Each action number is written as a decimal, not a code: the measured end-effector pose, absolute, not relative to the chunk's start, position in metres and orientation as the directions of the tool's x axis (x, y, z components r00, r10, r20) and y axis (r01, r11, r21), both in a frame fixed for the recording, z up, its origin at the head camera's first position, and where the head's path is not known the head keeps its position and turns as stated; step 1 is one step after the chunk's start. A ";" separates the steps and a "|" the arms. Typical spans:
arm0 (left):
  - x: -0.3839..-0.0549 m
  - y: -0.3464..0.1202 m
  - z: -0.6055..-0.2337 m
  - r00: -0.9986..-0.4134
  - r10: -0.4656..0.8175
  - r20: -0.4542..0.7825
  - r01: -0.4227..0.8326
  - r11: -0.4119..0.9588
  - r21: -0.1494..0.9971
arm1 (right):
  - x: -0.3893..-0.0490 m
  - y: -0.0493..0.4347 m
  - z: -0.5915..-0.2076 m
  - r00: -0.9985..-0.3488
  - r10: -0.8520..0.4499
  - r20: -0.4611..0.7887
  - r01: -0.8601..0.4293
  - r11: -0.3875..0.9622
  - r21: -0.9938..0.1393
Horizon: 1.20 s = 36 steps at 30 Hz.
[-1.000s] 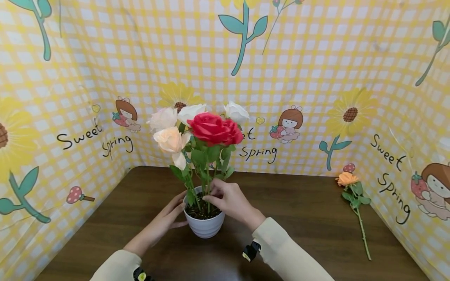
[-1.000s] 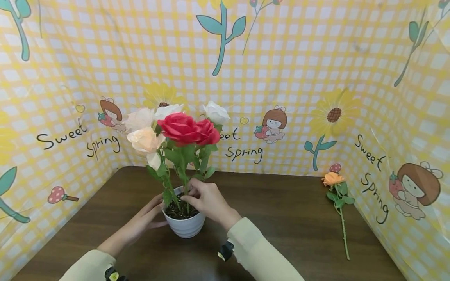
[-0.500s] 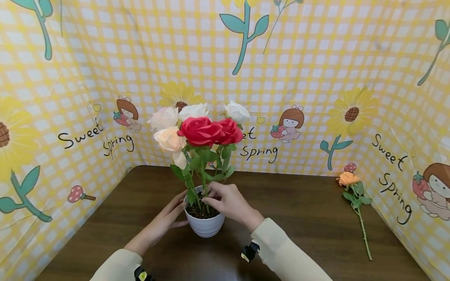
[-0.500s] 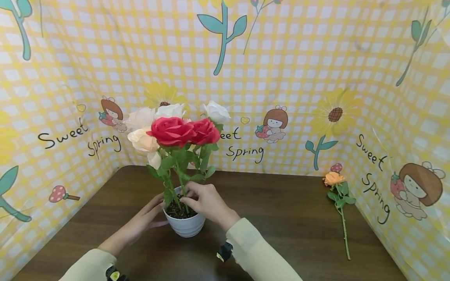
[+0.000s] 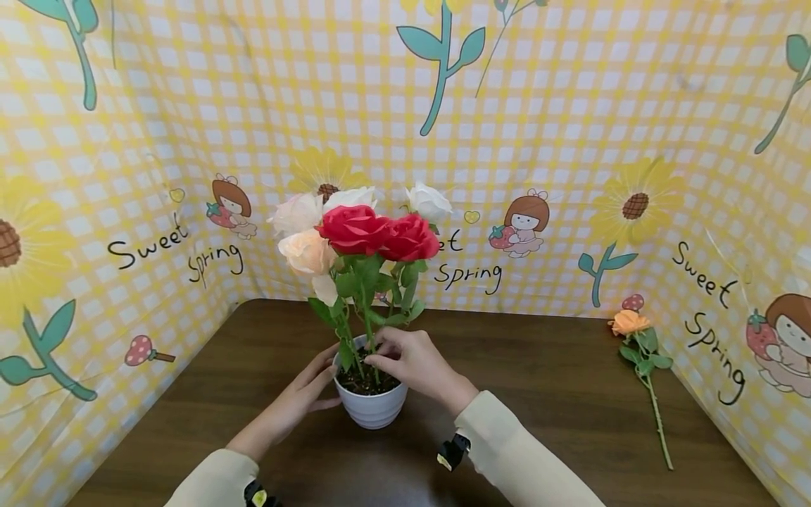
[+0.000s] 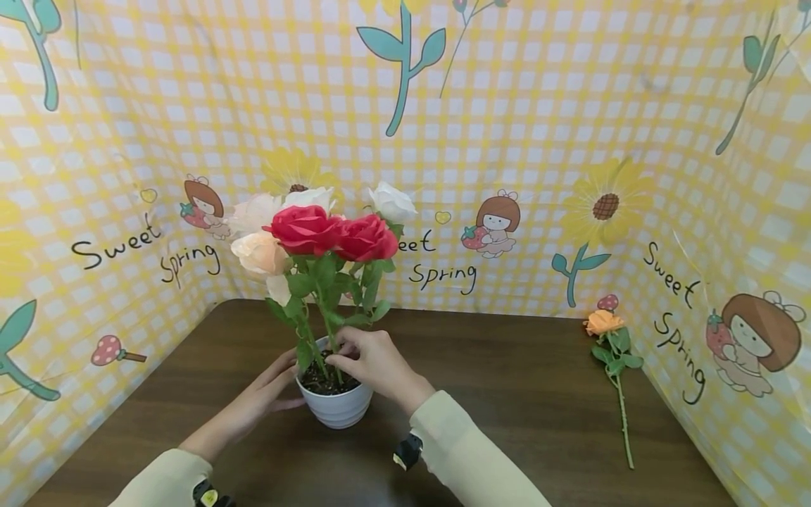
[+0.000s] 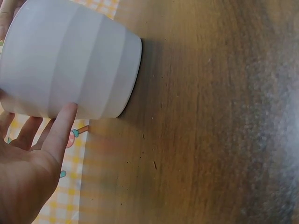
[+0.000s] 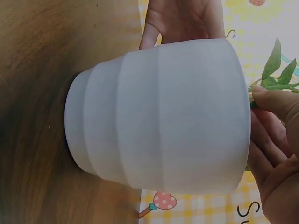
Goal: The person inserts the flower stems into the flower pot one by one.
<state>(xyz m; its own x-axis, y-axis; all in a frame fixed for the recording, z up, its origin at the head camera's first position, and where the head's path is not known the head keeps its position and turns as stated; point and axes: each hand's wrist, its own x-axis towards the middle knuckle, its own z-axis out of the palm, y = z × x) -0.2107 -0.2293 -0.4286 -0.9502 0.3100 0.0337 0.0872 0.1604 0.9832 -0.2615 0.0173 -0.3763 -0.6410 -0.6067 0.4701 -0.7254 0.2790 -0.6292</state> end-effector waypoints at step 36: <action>-0.210 -0.227 -0.427 -0.955 0.293 0.032 0.080 0.151 0.985 | -0.263 0.084 -0.376 -0.667 -0.544 0.510 -0.726 0.322 -0.607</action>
